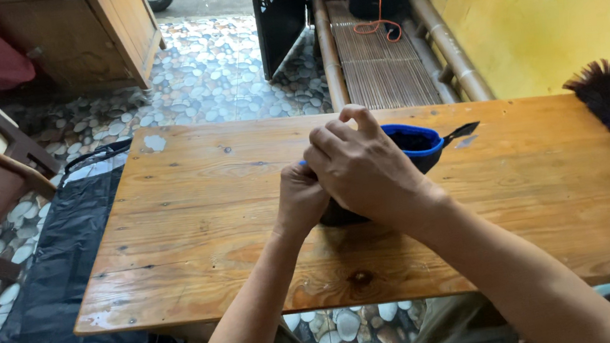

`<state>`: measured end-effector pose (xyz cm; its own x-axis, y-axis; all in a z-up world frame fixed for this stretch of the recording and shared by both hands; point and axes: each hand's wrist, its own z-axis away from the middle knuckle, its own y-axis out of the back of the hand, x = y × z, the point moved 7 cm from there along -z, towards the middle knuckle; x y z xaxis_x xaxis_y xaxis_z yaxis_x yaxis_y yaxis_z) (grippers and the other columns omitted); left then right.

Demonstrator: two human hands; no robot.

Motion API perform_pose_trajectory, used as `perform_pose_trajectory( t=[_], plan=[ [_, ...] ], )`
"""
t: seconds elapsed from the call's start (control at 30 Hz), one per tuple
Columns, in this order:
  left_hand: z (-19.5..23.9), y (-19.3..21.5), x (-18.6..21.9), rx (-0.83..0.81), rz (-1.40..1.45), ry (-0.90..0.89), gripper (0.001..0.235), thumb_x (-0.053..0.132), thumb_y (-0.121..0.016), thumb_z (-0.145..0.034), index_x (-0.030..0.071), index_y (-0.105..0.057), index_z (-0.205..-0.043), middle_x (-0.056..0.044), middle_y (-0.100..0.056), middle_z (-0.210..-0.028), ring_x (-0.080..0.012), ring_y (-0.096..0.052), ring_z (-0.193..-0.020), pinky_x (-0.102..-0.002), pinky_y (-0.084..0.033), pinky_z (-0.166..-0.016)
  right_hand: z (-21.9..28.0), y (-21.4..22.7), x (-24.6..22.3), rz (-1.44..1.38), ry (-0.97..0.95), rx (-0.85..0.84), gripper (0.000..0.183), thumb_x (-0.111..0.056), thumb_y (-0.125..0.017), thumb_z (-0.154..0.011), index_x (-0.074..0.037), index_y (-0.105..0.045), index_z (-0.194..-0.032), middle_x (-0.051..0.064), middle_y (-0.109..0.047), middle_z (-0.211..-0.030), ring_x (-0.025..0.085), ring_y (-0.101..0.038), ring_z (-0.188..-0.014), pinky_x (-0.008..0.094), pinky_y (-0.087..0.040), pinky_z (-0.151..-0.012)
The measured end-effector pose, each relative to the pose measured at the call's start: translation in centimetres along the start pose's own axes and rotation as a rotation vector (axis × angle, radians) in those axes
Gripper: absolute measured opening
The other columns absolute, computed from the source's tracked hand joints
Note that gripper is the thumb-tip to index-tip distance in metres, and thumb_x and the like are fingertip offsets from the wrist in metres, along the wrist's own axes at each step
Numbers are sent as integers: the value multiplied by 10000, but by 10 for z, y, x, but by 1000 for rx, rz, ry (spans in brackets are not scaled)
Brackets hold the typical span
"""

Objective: The person zips a small black bag, places it in a basket, and then cleans a larger black bag on a wooden table using a feather duster. The person wipes both sides of the larger bag and folds it.

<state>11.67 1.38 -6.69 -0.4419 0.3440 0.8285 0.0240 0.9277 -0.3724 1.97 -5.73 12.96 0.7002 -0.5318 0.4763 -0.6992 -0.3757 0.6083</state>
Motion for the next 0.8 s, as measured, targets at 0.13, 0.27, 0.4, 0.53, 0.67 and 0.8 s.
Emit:
perform_pose_trajectory(
  t=[0.13,0.27,0.4,0.53,0.67,0.8],
  plan=[
    [-2,13,-22,8,-42,1,108,2,-812,-826,20,-765,-731,-127,-726,-669,-96,-578,-700,-286,-531,-668,3,-6,-1,32,-88,18,124,-220,-634,-864,-97,-630,-883,110,-559,-895,267,-578,-854,474,-398,-955],
    [0,-4,26,2,-47,13,107,8,-835,-819,26,-764,-741,-101,-725,-658,-89,-593,-697,-292,-548,-676,4,-3,0,40,-189,45,131,-213,-669,-870,-87,-670,-908,107,-574,-884,263,-589,-848,468,-401,-969],
    [-1,-9,38,-28,-74,44,200,41,-733,-943,28,-757,-745,-105,-720,-635,-84,-593,-684,-292,-552,-663,9,-1,3,8,-302,122,133,-166,-623,-956,-52,-664,-902,127,-575,-867,293,-616,-827,467,-422,-972],
    [-3,-4,26,-40,-85,34,143,23,-805,-869,51,-759,-736,-77,-721,-642,-81,-601,-694,-302,-558,-653,11,0,0,63,-306,94,119,-177,-631,-945,-63,-650,-917,144,-581,-867,308,-626,-840,473,-423,-989],
    [1,-4,41,-57,-134,34,161,21,-763,-903,45,-759,-744,-76,-726,-652,-83,-595,-732,-308,-560,-673,17,-10,-2,-17,-299,93,150,-121,-633,-866,-66,-658,-1004,127,-612,-875,279,-649,-867,471,-402,-1034],
    [3,-24,87,-116,-194,29,86,-1,-800,-865,21,-770,-787,-104,-732,-674,-102,-618,-754,-342,-576,-696,15,-2,0,-123,-358,107,461,-95,-605,-871,-42,-608,-1329,147,-630,-944,305,-636,-920,489,-404,-1028]
  ],
)
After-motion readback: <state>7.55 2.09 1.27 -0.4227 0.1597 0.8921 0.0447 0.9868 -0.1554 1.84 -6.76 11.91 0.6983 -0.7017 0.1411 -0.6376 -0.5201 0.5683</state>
